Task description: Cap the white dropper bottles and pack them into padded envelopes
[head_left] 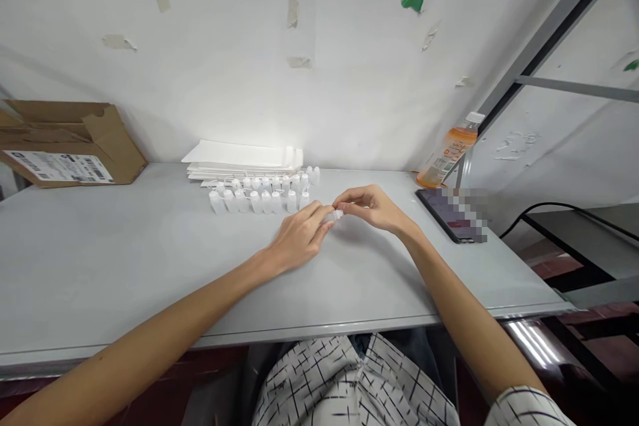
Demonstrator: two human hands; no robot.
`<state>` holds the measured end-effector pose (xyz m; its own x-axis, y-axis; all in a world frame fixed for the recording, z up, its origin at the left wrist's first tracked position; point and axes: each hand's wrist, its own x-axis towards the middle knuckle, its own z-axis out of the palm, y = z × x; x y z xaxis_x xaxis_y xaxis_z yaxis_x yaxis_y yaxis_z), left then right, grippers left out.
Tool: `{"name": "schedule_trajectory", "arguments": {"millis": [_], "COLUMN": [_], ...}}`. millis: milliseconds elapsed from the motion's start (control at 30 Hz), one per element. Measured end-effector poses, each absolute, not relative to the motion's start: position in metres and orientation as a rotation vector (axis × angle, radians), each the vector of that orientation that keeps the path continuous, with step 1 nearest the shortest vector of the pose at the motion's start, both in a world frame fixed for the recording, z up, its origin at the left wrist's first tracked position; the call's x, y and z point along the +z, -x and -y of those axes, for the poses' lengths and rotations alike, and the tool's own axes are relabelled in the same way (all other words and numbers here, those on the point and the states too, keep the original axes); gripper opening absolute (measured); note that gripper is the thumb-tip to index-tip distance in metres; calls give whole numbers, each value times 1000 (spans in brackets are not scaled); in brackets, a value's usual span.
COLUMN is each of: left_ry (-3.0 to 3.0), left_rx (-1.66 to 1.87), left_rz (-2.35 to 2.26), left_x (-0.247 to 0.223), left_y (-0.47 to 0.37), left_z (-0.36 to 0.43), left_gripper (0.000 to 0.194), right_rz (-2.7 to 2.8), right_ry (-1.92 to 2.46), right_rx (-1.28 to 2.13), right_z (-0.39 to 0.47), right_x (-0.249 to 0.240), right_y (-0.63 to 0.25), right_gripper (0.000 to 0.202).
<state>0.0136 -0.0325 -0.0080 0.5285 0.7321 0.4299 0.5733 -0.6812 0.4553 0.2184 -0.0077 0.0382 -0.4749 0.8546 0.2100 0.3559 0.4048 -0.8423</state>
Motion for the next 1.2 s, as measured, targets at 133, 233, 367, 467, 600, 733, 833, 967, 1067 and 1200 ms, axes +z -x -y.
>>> {"name": "schedule_trajectory", "arguments": {"millis": [133,233,367,467,600,733,833,967,1067,1200], "left_ry": [-2456,-2421,-2441,-2468,-2586,-2769,-2848,-2606,-2298,-2059], "left_rx": [919,948,972,1015,1109,1169,1204,1273,1219,1054], "left_rz": [-1090,-1088,-1063,-1029,-991,-985,-998,-1007,-1047,-1016], "left_x": [-8,-8,-10,-11,-12,-15,-17,-10,-1,8], "left_y": [-12,-11,-11,-10,-7,-3,-2,-8,-11,-9], "left_z": [29,27,25,24,21,19,18,21,24,23], "left_gripper": [28,28,28,27,28,32,36,31,34,32], "right_rz": [2042,2029,1971,1899,1788,1721,1690,1709,1747,1807], "right_ry": [1044,1020,991,970,909,851,838,872,872,867], "right_rx": [1031,1142,1207,1257,1361,1424,1444,1338,1176,1083], "right_z": [11,12,12,11,11,10,10,9,9,10], "right_x": [43,43,38,33,28,25,24,29,32,34], "right_y": [-219,-219,-215,-212,-208,-206,-205,-206,-208,-210], "right_gripper": [18,23,27,31,33,31,29,32,33,32]}}
